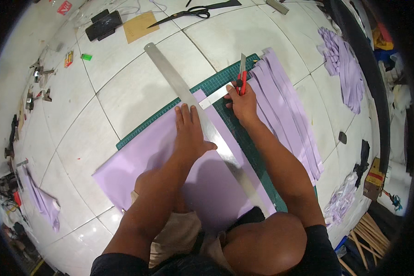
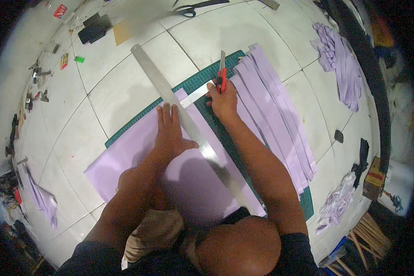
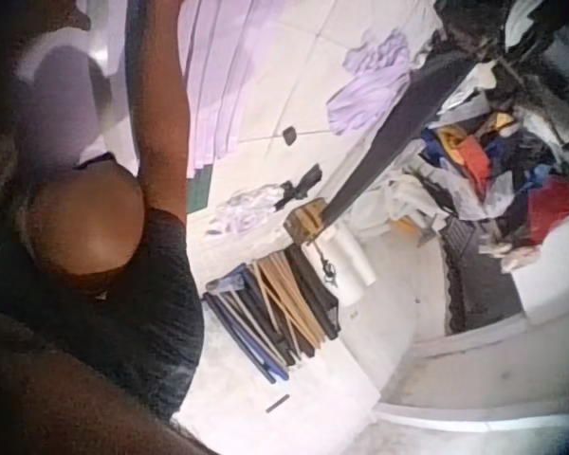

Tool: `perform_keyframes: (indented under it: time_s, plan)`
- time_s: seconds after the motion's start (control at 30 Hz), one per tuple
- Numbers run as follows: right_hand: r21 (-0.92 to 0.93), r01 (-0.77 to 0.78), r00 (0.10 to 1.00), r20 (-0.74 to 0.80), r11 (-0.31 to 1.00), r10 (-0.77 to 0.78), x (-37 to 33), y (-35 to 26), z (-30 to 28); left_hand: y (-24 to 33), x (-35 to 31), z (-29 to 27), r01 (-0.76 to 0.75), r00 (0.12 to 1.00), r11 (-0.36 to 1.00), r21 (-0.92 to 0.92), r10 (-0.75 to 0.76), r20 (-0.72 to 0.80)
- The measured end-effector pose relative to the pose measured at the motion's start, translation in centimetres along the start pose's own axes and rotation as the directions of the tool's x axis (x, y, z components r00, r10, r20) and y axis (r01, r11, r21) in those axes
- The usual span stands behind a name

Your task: The person uses a utility knife and a metal ruler to cut long strips from a sheet of purple foam on a green cutting mat.

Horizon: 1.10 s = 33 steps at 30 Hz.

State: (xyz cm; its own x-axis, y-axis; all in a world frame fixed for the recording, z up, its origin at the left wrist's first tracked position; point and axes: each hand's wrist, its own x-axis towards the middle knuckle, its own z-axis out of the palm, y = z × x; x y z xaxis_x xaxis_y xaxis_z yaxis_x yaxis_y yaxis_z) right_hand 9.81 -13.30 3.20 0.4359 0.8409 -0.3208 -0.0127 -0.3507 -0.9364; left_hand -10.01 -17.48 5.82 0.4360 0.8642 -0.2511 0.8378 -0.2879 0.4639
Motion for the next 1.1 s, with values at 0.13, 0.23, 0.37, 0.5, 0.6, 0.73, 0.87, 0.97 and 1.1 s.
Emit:
perform_keyframes:
  time_s: [0.13, 0.23, 0.37, 0.5, 0.6, 0.73, 0.87, 0.97, 1.1]
  plan:
    - [-0.006, 0.024, 0.999, -0.032, 1.000, -0.024, -0.1, 0.7, 0.3, 0.2, 0.1, -0.3, 0.008, 0.999, 1.000, -0.006, -0.008, 0.034]
    - [-0.025, -0.013, 1.000, -0.023, 1.000, 0.012, -0.2, 0.8, 0.3, 0.1, 0.3, 0.1, 0.017, 0.999, 1.000, 0.002, -0.017, 0.041]
    - [-0.005, 0.005, 1.000, -0.026, 1.000, -0.006, -0.1, 1.2, 0.1, 0.0, 0.4, 0.2, 0.006, 1.000, 1.000, 0.007, -0.006, 0.027]
    - [-0.009, 0.014, 0.999, -0.044, 1.000, -0.014, 0.0, 1.5, 0.3, -0.1, 0.4, 0.2, 0.003, 0.999, 1.000, 0.008, -0.003, 0.033]
    - [-0.006, 0.025, 0.998, -0.064, 1.000, -0.025, 0.0, 1.3, 0.4, 0.0, 0.4, 0.0, 0.007, 0.999, 1.000, -0.013, -0.006, 0.040]
    - [-0.004, 0.010, 0.999, -0.039, 1.000, -0.010, -0.4, 0.6, 0.4, 0.0, 0.4, -0.1, 0.012, 0.999, 1.000, -0.024, -0.011, 0.049]
    - [-0.008, 0.012, 0.999, -0.032, 1.000, -0.012, 0.0, 1.1, 0.3, 0.1, 0.5, -0.1, 0.015, 0.999, 1.000, -0.013, -0.014, 0.050]
    - [0.004, 0.037, 0.998, -0.048, 0.999, -0.036, 0.0, 1.5, 0.3, 0.1, 0.5, 0.2, 0.020, 0.998, 1.000, -0.008, -0.019, 0.055]
    - [-0.002, 0.043, 0.997, -0.070, 0.999, -0.043, -0.1, 1.2, 0.5, -0.1, 0.5, 0.4, -0.002, 1.000, 1.000, -0.012, 0.002, 0.030]
